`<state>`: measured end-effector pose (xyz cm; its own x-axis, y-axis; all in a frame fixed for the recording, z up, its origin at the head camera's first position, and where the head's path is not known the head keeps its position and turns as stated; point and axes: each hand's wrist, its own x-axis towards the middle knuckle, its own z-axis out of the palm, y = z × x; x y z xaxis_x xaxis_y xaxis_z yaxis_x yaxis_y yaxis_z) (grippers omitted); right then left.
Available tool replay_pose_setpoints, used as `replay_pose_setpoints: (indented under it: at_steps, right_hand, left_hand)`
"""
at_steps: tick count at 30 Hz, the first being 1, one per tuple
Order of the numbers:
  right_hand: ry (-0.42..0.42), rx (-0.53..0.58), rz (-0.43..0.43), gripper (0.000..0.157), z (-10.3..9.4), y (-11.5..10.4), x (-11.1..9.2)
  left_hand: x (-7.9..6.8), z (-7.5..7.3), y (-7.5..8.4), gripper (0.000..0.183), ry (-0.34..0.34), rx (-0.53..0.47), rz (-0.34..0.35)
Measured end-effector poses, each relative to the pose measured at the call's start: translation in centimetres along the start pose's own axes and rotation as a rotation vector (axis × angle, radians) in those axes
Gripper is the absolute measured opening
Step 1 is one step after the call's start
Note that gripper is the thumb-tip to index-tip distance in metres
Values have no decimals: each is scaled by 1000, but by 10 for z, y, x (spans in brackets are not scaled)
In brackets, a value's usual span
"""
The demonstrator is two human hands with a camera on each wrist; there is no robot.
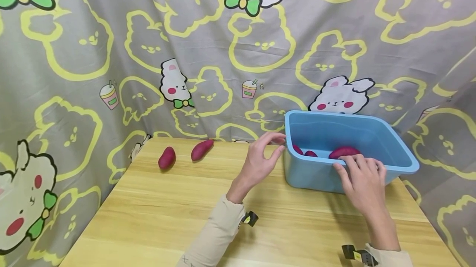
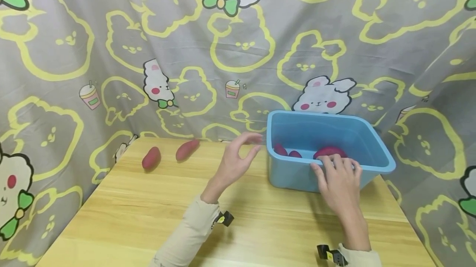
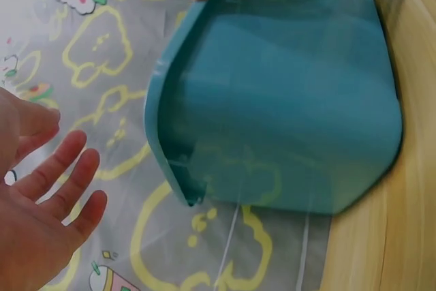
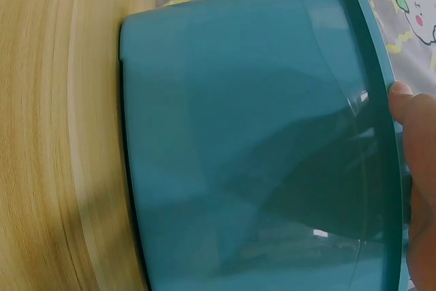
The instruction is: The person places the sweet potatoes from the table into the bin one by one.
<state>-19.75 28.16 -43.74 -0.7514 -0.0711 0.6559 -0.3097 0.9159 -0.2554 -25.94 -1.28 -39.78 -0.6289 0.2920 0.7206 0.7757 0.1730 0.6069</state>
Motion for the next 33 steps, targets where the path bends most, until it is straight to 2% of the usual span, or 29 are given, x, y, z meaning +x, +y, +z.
replay_pose_setpoints:
  at_steps: [8,16,22,33]
  right_hand:
    - [8,2,-5,32,0,1,-2]
    - [28,-1,-33,28,1,2,1]
    - [27,-3,-30,27,0,1,0]
    - [35,-5,-40,26,0,5,1]
  left_hand:
    - [-8,-15,-9,26,38,41,-14]
    - [-15,-35,-16,26,112,70,23]
    - [-18,-47,-16,28,123,66,38]
    - [-20,-63,-21,27,145,130,30]
